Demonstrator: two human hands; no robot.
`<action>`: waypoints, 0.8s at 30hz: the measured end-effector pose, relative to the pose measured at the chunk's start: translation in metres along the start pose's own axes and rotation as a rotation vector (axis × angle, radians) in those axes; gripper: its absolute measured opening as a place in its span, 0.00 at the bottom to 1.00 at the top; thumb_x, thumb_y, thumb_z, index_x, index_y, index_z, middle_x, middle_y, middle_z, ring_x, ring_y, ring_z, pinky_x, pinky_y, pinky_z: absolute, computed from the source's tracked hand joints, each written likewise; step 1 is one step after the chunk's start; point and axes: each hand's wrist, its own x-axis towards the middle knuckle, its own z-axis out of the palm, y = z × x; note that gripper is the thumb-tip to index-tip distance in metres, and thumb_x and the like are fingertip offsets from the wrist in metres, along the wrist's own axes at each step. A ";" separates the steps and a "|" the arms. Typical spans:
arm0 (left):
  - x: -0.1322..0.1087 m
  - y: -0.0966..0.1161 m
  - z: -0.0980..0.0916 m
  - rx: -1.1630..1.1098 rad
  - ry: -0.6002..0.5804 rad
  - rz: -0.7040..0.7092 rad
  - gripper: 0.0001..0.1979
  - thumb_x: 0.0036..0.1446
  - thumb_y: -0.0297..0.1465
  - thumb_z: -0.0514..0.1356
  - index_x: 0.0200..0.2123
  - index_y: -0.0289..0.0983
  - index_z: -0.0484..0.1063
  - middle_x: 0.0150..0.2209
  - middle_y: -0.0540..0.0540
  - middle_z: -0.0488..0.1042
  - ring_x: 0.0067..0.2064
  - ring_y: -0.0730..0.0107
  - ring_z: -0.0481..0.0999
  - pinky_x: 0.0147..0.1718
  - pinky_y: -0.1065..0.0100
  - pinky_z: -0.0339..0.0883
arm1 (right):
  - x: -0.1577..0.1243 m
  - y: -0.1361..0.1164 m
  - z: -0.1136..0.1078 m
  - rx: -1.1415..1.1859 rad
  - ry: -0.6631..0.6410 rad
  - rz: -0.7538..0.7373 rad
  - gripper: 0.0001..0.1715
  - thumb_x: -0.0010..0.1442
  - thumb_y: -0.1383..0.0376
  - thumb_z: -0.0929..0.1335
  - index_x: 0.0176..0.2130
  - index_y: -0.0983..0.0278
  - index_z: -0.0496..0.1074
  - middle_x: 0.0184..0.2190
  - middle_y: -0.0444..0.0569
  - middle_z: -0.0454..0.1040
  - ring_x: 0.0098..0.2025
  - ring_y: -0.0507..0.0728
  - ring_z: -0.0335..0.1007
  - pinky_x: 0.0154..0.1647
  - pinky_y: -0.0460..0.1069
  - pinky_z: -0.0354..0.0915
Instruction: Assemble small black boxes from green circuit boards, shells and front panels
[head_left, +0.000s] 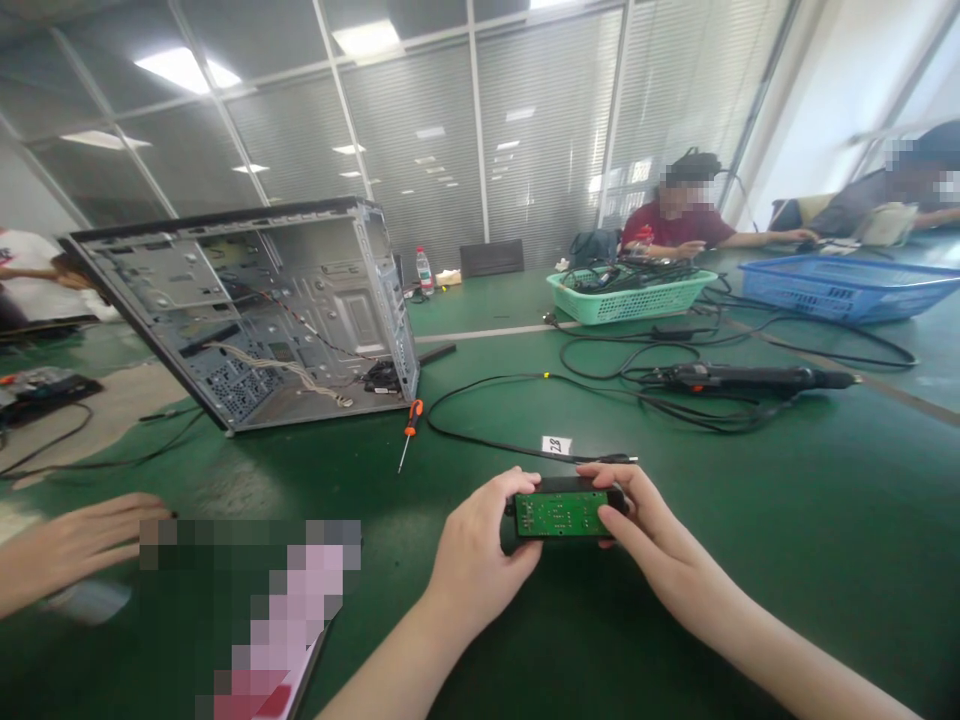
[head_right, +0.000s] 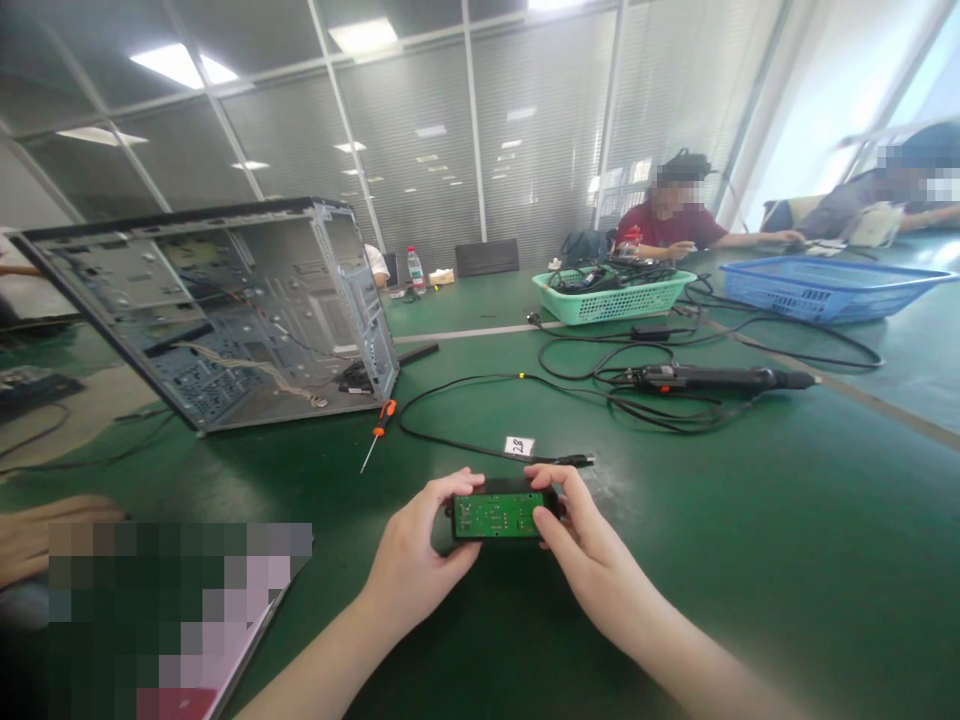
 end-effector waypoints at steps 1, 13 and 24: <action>0.000 0.000 0.000 0.012 0.011 0.016 0.23 0.47 0.19 0.59 0.45 0.42 0.61 0.51 0.46 0.73 0.56 0.61 0.69 0.55 0.56 0.63 | 0.000 0.000 0.000 0.007 -0.002 -0.004 0.19 0.59 0.50 0.61 0.43 0.60 0.55 0.57 0.53 0.53 0.49 0.59 0.62 0.39 0.50 0.68; -0.002 0.002 0.000 0.048 0.088 0.070 0.18 0.47 0.28 0.65 0.38 0.42 0.59 0.45 0.46 0.74 0.39 0.65 0.76 0.37 0.65 0.70 | 0.002 -0.005 -0.003 0.100 0.030 0.087 0.32 0.57 0.41 0.61 0.47 0.64 0.57 0.36 0.49 0.64 0.29 0.54 0.67 0.28 0.48 0.64; 0.004 0.007 -0.003 -0.365 0.055 -0.332 0.08 0.52 0.35 0.57 0.31 0.40 0.59 0.27 0.54 0.63 0.29 0.72 0.65 0.28 0.72 0.61 | -0.003 -0.002 -0.001 0.206 -0.084 0.074 0.34 0.55 0.43 0.66 0.51 0.61 0.58 0.32 0.45 0.66 0.27 0.52 0.64 0.30 0.48 0.64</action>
